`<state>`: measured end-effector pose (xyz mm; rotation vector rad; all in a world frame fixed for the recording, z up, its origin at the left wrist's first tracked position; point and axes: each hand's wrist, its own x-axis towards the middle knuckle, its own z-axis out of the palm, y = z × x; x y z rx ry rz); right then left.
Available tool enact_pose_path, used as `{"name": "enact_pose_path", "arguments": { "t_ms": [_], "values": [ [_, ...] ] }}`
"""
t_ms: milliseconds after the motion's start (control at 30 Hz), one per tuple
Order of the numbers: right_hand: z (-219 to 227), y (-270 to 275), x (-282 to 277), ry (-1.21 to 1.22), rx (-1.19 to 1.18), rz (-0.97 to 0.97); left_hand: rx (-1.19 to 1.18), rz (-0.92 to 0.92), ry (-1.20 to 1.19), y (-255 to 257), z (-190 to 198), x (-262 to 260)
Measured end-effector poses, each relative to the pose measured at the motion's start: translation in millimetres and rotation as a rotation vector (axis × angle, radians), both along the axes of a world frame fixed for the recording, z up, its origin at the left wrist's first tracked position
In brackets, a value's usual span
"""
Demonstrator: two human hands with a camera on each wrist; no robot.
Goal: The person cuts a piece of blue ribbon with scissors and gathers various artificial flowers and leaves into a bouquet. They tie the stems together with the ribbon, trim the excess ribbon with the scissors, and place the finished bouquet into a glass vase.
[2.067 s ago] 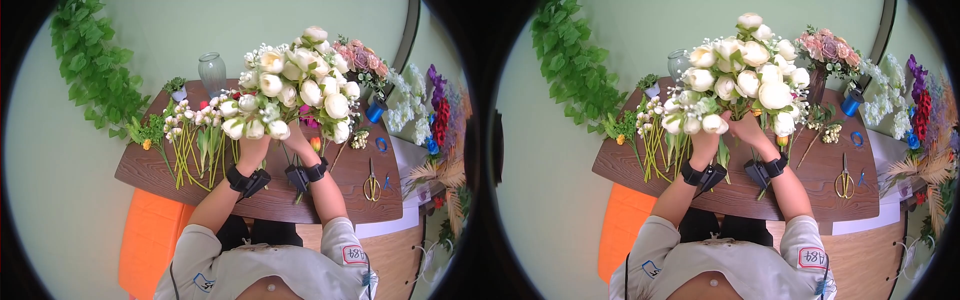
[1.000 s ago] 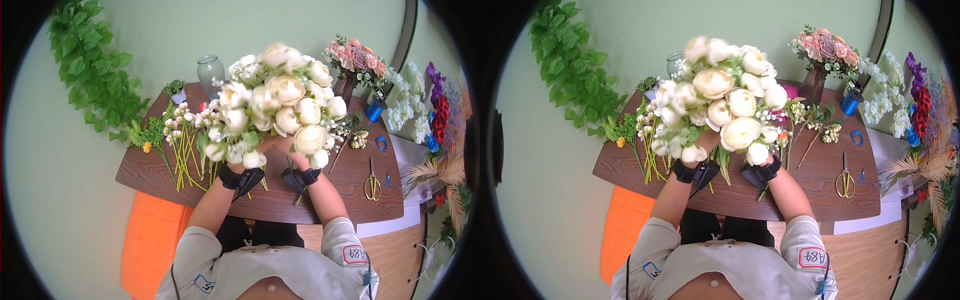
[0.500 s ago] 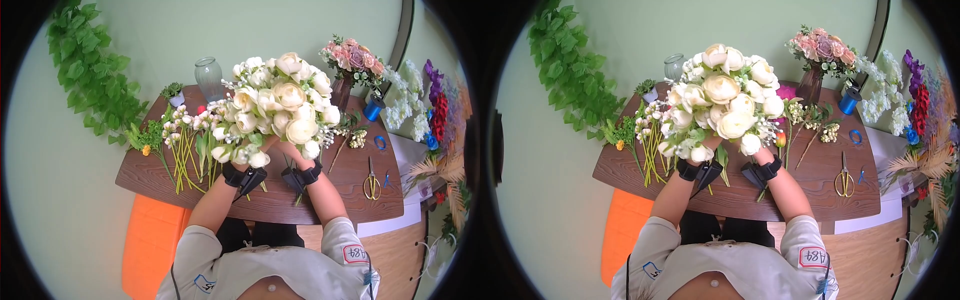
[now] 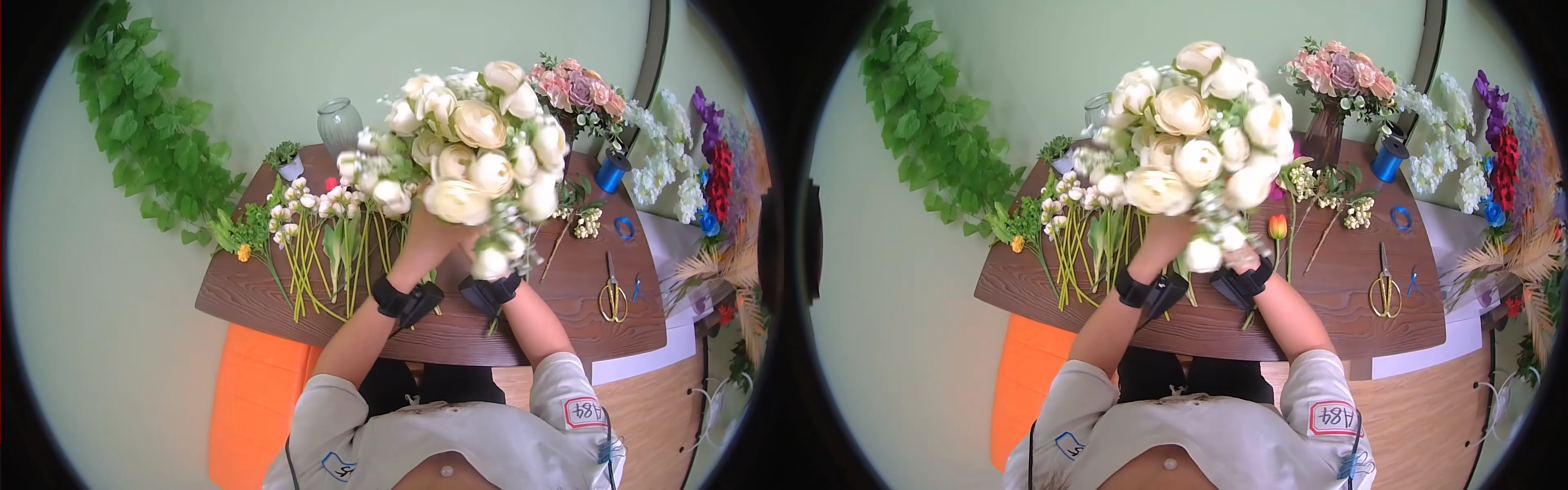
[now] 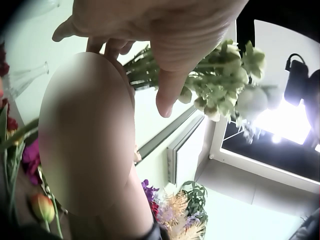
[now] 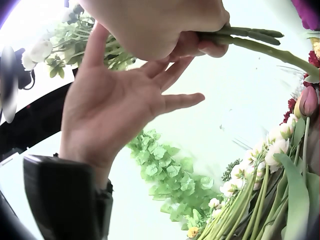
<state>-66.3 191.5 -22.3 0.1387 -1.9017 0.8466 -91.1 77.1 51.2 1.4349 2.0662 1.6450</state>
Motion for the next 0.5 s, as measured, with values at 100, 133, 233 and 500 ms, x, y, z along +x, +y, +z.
{"name": "enact_pose_path", "arguments": {
  "t_ms": [100,133,233,500],
  "values": [
    [14.8,-15.0,3.1,0.217,0.141,-0.124,0.682,-0.71,-1.127,48.1,-115.2,-42.0],
    [32.7,-25.9,4.8,0.154,-0.278,0.011,0.635,-0.621,-1.046,44.9,-100.3,-40.6],
    [48.3,-18.9,4.8,-0.19,-0.088,-0.074,0.492,-0.356,-0.793,27.5,-45.3,-44.6],
    [45.3,-11.1,1.6,-0.217,-0.046,0.217,0.188,-0.3,-0.291,-10.0,-22.2,-73.6]
  ]
}}
